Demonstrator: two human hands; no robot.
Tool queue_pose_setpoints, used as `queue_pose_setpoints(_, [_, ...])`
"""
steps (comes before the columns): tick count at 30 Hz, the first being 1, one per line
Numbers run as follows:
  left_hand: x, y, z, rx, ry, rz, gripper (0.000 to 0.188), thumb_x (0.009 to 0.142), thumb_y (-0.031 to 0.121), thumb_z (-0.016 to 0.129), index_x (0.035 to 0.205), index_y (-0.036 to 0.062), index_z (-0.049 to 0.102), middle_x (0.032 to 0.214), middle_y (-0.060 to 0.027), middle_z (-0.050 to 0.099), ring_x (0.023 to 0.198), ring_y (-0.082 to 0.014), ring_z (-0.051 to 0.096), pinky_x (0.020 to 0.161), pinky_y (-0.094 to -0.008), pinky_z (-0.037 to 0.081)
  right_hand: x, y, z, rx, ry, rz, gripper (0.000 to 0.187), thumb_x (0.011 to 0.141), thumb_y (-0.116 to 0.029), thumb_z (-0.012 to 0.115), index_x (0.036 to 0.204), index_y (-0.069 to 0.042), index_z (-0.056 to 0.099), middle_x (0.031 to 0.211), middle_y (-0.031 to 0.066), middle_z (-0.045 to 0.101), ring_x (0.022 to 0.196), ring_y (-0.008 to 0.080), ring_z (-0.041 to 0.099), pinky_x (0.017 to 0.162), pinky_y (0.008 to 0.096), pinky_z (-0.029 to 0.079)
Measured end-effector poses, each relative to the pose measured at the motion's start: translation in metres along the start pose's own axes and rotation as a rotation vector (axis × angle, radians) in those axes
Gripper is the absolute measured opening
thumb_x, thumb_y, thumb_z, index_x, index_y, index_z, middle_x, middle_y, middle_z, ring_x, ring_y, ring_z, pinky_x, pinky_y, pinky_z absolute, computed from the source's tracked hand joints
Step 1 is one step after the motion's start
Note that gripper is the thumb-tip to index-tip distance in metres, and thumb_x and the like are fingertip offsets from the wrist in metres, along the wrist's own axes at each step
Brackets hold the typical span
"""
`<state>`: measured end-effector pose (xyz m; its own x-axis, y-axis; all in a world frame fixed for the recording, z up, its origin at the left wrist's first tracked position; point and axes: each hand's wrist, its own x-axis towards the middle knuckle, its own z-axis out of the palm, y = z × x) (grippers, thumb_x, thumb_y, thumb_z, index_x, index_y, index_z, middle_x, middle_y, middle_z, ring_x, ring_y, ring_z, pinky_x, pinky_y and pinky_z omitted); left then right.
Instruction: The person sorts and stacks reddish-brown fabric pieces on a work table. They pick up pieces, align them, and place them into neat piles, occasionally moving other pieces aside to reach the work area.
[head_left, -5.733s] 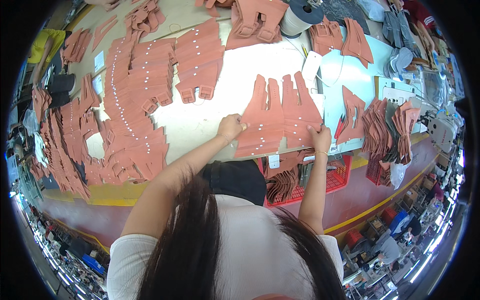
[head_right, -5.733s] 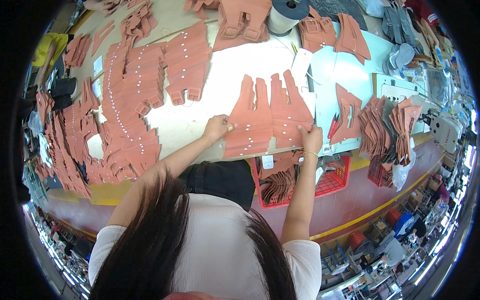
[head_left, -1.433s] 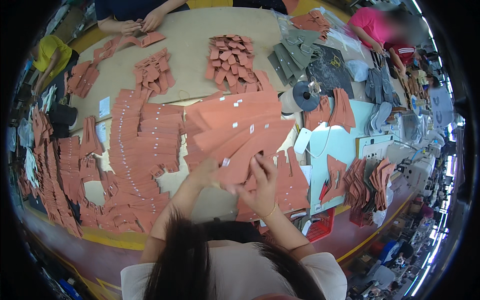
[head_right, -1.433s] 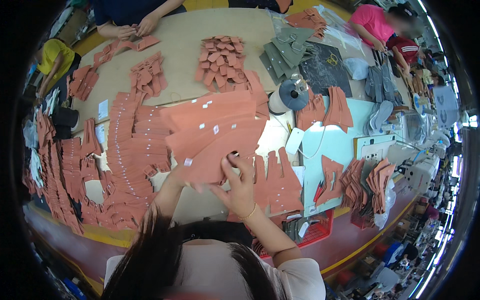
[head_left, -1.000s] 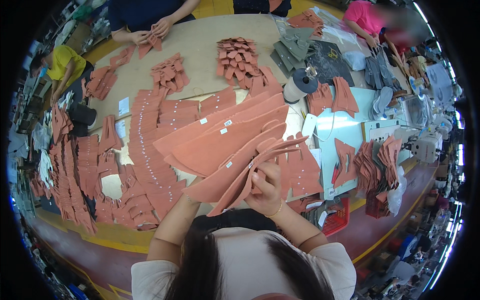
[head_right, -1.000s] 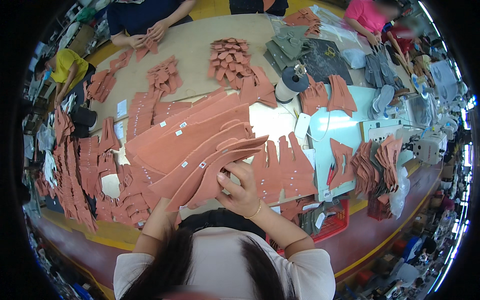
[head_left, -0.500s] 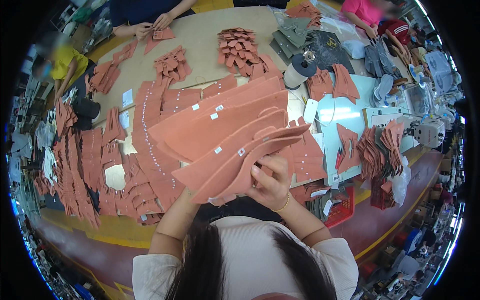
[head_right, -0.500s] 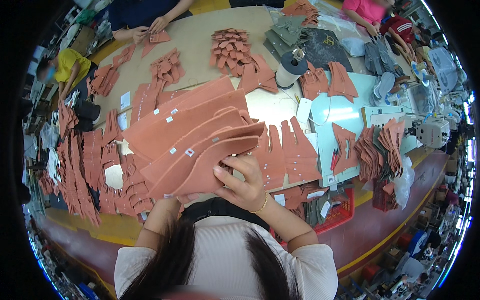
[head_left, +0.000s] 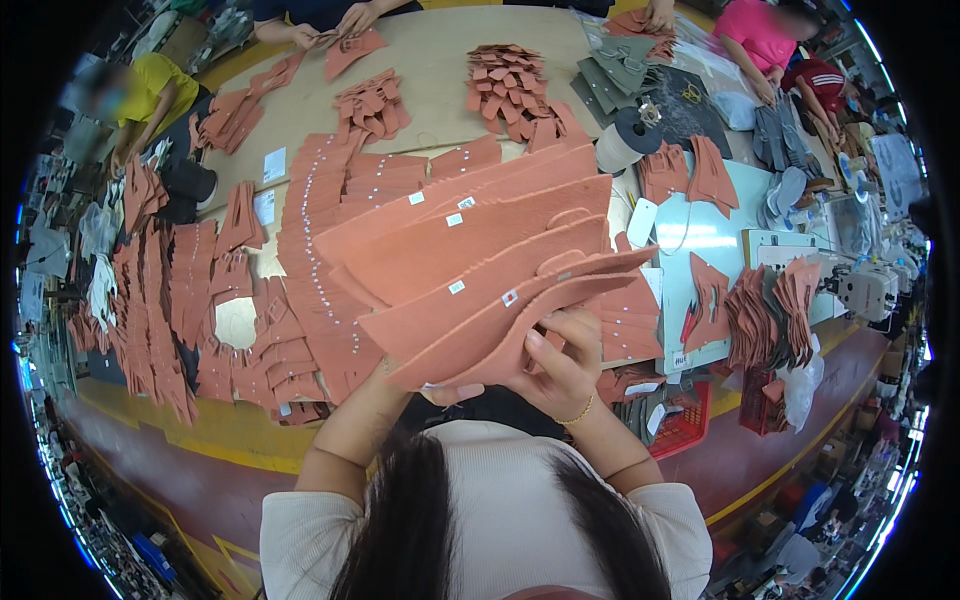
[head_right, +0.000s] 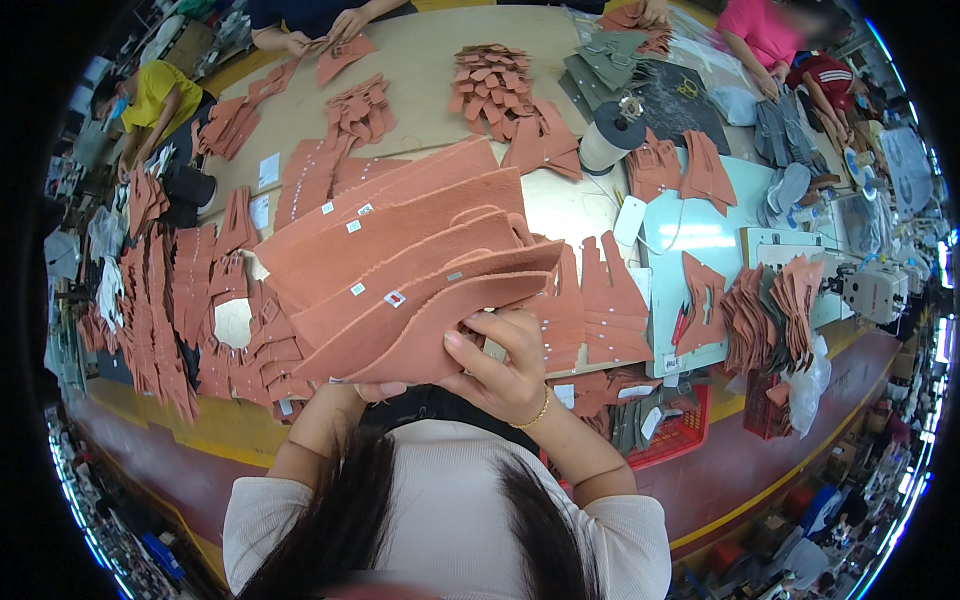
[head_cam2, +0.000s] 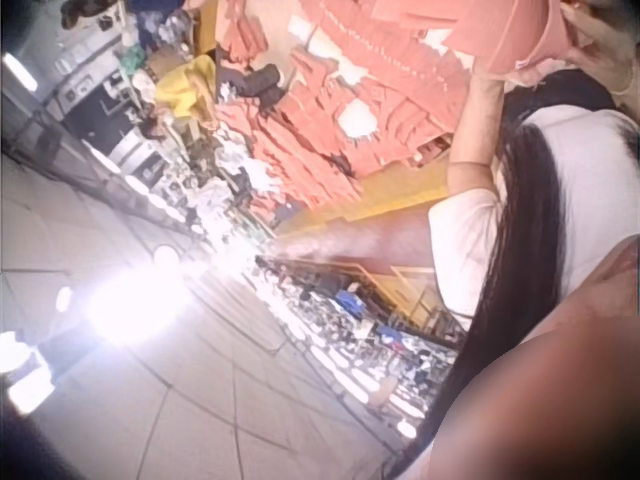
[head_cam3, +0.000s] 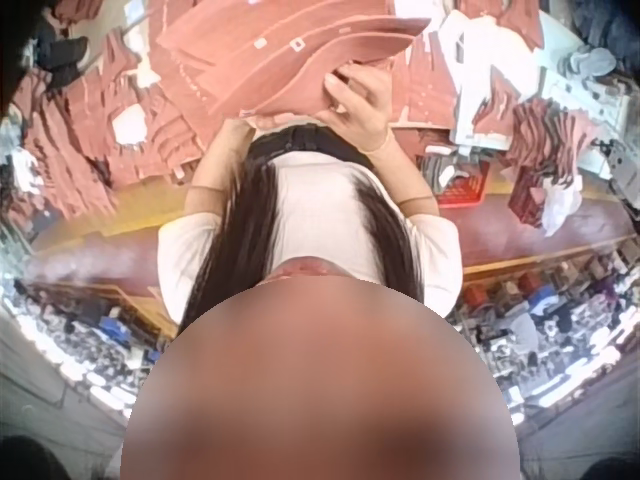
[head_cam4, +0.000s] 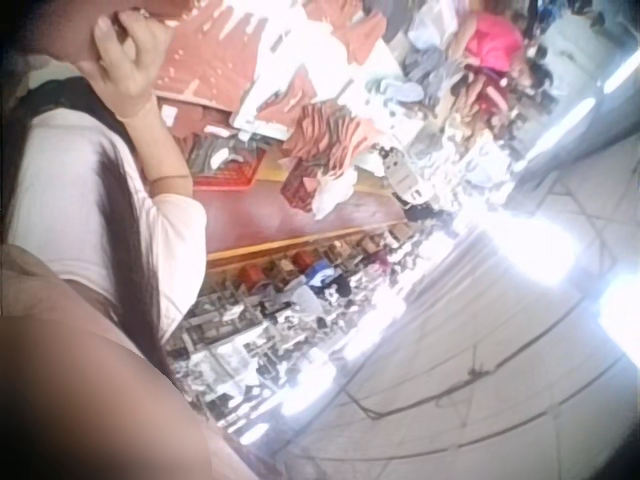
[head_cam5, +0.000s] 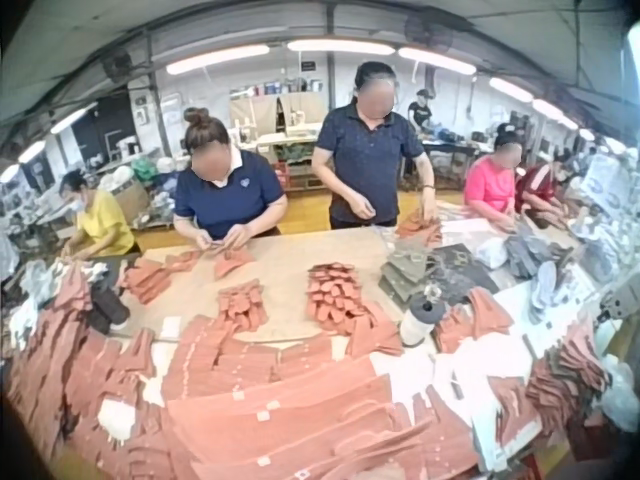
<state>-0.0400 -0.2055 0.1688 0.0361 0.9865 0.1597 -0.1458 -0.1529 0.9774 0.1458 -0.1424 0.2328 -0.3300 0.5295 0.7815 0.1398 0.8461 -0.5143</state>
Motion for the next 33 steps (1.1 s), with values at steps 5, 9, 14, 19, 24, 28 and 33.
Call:
queue_pose_setpoints(5, [0.007, 0.011, 0.004, -0.098, 0.011, -0.042, 0.096, 0.055, 0.046, 0.078, 0.133, 0.0004, 0.046, 0.130, -0.0182, 0.053, 0.119, -0.0311, 0.055, 0.100, -0.0449, 0.047, -0.001, 0.001, 0.001, 0.014, -0.003, -0.013, 0.055, 0.063, -0.025, 0.086, 0.112, -0.013, 0.064, 0.113, 0.0093, 0.055, 0.091, 0.0248, 0.056, 0.075, 0.0349, 0.043])
queue_pose_setpoints(9, [0.015, 0.029, 0.006, -0.187, 0.022, -0.102, 0.096, 0.056, 0.045, 0.078, 0.133, 0.0002, 0.046, 0.130, -0.0182, 0.053, 0.119, -0.0313, 0.055, 0.100, -0.0450, 0.047, 0.003, 0.000, 0.004, 0.002, 0.026, -0.013, 0.056, 0.064, -0.029, 0.086, 0.113, -0.013, 0.064, 0.113, 0.0089, 0.055, 0.092, 0.0250, 0.056, 0.076, 0.0350, 0.043])
queue_pose_setpoints(14, [0.028, 0.048, 0.011, -0.394, 0.057, -0.232, 0.096, 0.056, 0.045, 0.078, 0.133, 0.0000, 0.045, 0.130, -0.0183, 0.053, 0.118, -0.0314, 0.055, 0.100, -0.0451, 0.048, 0.012, -0.003, -0.003, -0.023, -0.072, 0.090, 0.060, 0.065, -0.031, 0.084, 0.116, -0.008, 0.063, 0.116, 0.0107, 0.057, 0.092, 0.0251, 0.057, 0.079, 0.0355, 0.044])
queue_pose_setpoints(19, [0.041, 0.060, 0.021, -0.655, 0.072, -0.276, 0.094, 0.056, 0.043, 0.077, 0.132, -0.0009, 0.044, 0.125, -0.0181, 0.054, 0.115, -0.0321, 0.057, 0.097, -0.0450, 0.051, 0.019, -0.002, -0.004, -0.015, -0.102, 0.088, 0.059, 0.067, -0.030, 0.083, 0.116, -0.004, 0.063, 0.121, 0.0116, 0.059, 0.092, 0.0254, 0.058, 0.081, 0.0347, 0.045])
queue_pose_setpoints(24, [0.041, 0.059, 0.021, -0.653, 0.069, -0.258, 0.091, 0.058, 0.042, 0.075, 0.132, 0.0000, 0.043, 0.123, -0.0174, 0.054, 0.114, -0.0313, 0.057, 0.097, -0.0445, 0.050, 0.020, 0.000, -0.005, -0.006, -0.108, 0.095, 0.056, 0.069, -0.028, 0.081, 0.116, -0.004, 0.063, 0.124, 0.0112, 0.060, 0.090, 0.0257, 0.057, 0.079, 0.0338, 0.046])
queue_pose_setpoints(28, [0.035, 0.040, 0.016, -0.614, 0.025, -0.158, 0.090, 0.062, 0.049, 0.079, 0.131, 0.0024, 0.044, 0.125, -0.0154, 0.054, 0.115, -0.0286, 0.057, 0.096, -0.0431, 0.051, 0.020, 0.001, -0.008, -0.018, -0.119, 0.094, 0.048, 0.077, -0.026, 0.075, 0.116, -0.002, 0.063, 0.121, 0.0125, 0.064, 0.088, 0.0261, 0.058, 0.077, 0.0332, 0.047])
queue_pose_setpoints(33, [0.034, 0.019, 0.015, -0.487, -0.020, -0.104, 0.076, 0.072, 0.047, 0.077, 0.127, 0.0020, 0.048, 0.113, -0.0131, 0.058, 0.101, -0.0222, 0.060, 0.080, -0.0365, 0.053, 0.020, 0.002, -0.010, -0.026, -0.128, 0.129, 0.034, 0.088, -0.019, 0.065, 0.116, 0.000, 0.063, 0.114, 0.0143, 0.067, 0.085, 0.0271, 0.061, 0.076, 0.0340, 0.049])
